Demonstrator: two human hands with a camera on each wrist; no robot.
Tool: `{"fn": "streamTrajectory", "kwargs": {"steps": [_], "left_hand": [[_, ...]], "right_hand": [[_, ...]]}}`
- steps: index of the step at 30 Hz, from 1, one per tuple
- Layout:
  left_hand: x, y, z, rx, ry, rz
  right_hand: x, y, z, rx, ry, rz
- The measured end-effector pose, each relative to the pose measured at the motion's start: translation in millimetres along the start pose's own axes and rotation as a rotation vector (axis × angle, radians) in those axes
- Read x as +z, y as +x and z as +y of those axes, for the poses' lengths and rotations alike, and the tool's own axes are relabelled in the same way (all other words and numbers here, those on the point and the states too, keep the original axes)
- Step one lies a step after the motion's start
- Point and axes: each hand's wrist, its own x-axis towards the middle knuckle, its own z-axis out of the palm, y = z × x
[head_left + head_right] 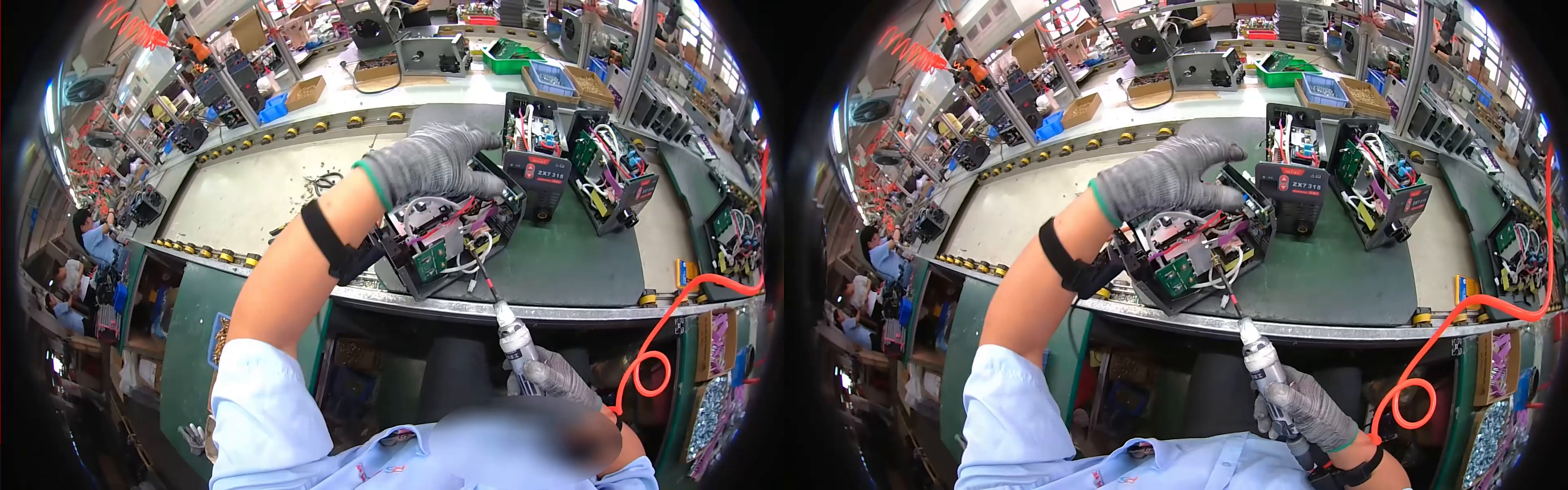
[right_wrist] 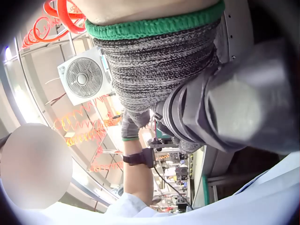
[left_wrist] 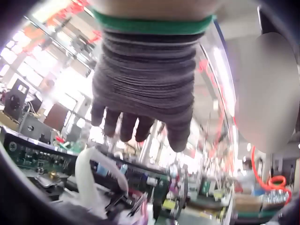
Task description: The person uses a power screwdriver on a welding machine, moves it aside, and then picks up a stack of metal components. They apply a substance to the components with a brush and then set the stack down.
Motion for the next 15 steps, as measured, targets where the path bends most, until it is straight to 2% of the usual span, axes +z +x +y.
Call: {"fn": "streamTrajectory", "kwargs": {"steps": [1, 4, 5, 8, 10, 12, 15], "left_hand": [[0.9, 8.4, -3.2, -0.093, 0.02, -0.203], [6.9, 7.9, -23.5, -0.096, -0.109, -0.299], [13.6, 5.2, -31.7, -0.032, -0.086, -0.264], [14.9, 3.2, -29.4, 0.004, -0.009, -0.255], [17.5, 13.2, -23.2, -0.056, 0.031, -0.27], [23.8, 20.5, -17.2, -0.211, 0.055, -0.363], [29.0, 21.8, -7.8, -0.232, 0.068, -0.367]], "right_hand": [[-0.1, 2.0, -0.8, 0.01, 0.001, 0.004], [0.6, 5.5, -3.3, 0.039, 0.004, 0.017], [-0.5, 6.6, -4.3, 0.03, 0.011, 0.01], [-0.4, 8.0, -6.8, 0.029, 0.006, 0.002], [0.9, 10.8, -7.4, 0.031, -0.007, -0.006], [0.6, 11.9, -6.9, 0.019, -0.003, -0.015], [0.4, 9.6, -3.8, 0.028, 0.01, -0.014]]}}
